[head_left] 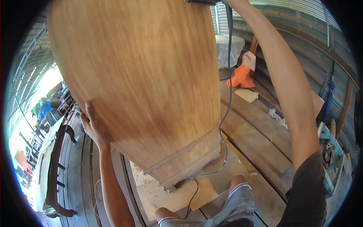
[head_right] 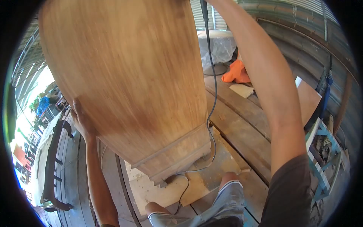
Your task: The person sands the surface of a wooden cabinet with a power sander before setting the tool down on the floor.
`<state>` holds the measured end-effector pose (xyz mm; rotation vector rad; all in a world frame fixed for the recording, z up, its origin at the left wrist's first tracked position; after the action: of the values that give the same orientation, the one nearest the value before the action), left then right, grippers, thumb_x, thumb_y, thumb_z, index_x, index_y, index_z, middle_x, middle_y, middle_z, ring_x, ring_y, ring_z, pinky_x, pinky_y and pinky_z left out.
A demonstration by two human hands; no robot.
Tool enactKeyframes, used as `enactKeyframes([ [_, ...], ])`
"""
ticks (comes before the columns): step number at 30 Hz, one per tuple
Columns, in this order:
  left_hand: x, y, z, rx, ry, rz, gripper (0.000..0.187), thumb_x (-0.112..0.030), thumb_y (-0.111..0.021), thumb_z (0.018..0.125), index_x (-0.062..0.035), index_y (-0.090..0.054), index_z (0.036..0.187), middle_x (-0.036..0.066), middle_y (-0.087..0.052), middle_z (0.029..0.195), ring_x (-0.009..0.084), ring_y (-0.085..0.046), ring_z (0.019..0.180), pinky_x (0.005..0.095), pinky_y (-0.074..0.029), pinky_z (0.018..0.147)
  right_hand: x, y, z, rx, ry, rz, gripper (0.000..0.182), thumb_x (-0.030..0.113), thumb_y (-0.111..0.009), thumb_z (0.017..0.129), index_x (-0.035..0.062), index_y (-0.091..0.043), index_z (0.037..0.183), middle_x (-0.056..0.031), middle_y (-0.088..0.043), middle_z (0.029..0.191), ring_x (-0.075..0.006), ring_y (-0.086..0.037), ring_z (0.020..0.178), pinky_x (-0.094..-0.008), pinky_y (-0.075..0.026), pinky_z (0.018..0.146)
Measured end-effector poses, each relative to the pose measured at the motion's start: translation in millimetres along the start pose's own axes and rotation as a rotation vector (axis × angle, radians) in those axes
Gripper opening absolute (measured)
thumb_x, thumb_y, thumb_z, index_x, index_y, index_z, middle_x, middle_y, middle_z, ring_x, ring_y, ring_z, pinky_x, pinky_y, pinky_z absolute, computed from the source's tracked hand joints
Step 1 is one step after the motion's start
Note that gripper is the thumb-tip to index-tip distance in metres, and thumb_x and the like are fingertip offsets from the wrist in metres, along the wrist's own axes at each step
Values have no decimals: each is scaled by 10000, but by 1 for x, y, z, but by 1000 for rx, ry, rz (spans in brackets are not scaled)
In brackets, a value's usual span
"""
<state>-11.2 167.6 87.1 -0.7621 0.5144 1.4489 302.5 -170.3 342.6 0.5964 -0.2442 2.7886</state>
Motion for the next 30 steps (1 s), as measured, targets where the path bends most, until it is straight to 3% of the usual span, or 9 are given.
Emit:
enactKeyframes([
  [3, 4, 2, 2, 4, 3, 20, 827, -730, -601, 919, 79, -618, 1087, 169, -665, 1005, 228, -624, 914, 364, -498, 854, -23, 8, -62, 69, 7, -4, 448, 311, -816, 697, 31, -608, 979, -146, -674, 911, -346, -677, 907, -452, -514, 773],
  [5, 1, 3, -1, 8, -7, 19, 826, -732, -600, 918, 75, -617, 1092, 172, -665, 1011, 231, -626, 918, 364, -500, 859, -59, 6, -106, 4, 135, -72, 563, 353, -910, 693, 52, -634, 1080, -135, -689, 982, -333, -670, 936, -435, -515, 832],
  [7, -6, -2, -3, -9, -31, -16, 825, -734, -599, 917, 71, -616, 1097, 175, -664, 1017, 234, -629, 922, 365, -502, 863, -90, 6, -158, -19, 98, -23, 601, 344, -880, 687, 79, -604, 1151, -150, -630, 1099, -367, -645, 1023, -475, -517, 861],
  [11, -10, -5, -4, -14, -39, -23, 834, -744, -598, 911, 68, -605, 1103, 187, -658, 1013, 243, -633, 941, 362, -504, 882, -124, 22, -262, 10, 46, 91, 547, 227, -880, 721, 40, -588, 1144, -158, -596, 1072, -381, -616, 999, -469, -505, 851],
  [17, -7, 0, -1, 12, -17, 59, 920, -789, -588, 881, 91, -603, 1151, 207, -663, 1030, 258, -648, 960, 373, -514, 873, -156, 40, -378, 67, -72, 96, 550, 187, -891, 736, 13, -584, 1159, -193, -576, 1058, -404, -601, 952, -478, -503, 830],
  [28, -11, 0, -2, 22, -16, 52, 1130, -855, -574, 824, 144, -521, 1347, 298, -641, 1179, 328, -672, 1064, 395, -522, 954, -167, 51, -460, 146, 45, 130, 592, 204, -896, 748, 48, -578, 1223, -188, -577, 1067, -373, -613, 923, -458, -520, 764],
  [30, -9, -1, -3, 45, 2, 41, 980, -758, -541, 931, 124, -540, 1357, 240, -626, 1251, 304, -606, 1150, 398, -452, 1018, -158, 47, -450, 157, 63, 143, 600, 209, -898, 745, 50, -579, 1227, -191, -579, 1073, -377, -617, 919, -461, -521, 755],
])
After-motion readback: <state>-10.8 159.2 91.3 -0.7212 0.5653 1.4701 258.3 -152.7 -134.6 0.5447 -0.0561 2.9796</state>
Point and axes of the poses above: each hand's wrist, its own z-axis towards the middle knuckle, its own y-axis out of the back of the hand, x = y × z, the point moved 4 cm from there along z, towards the middle knuckle
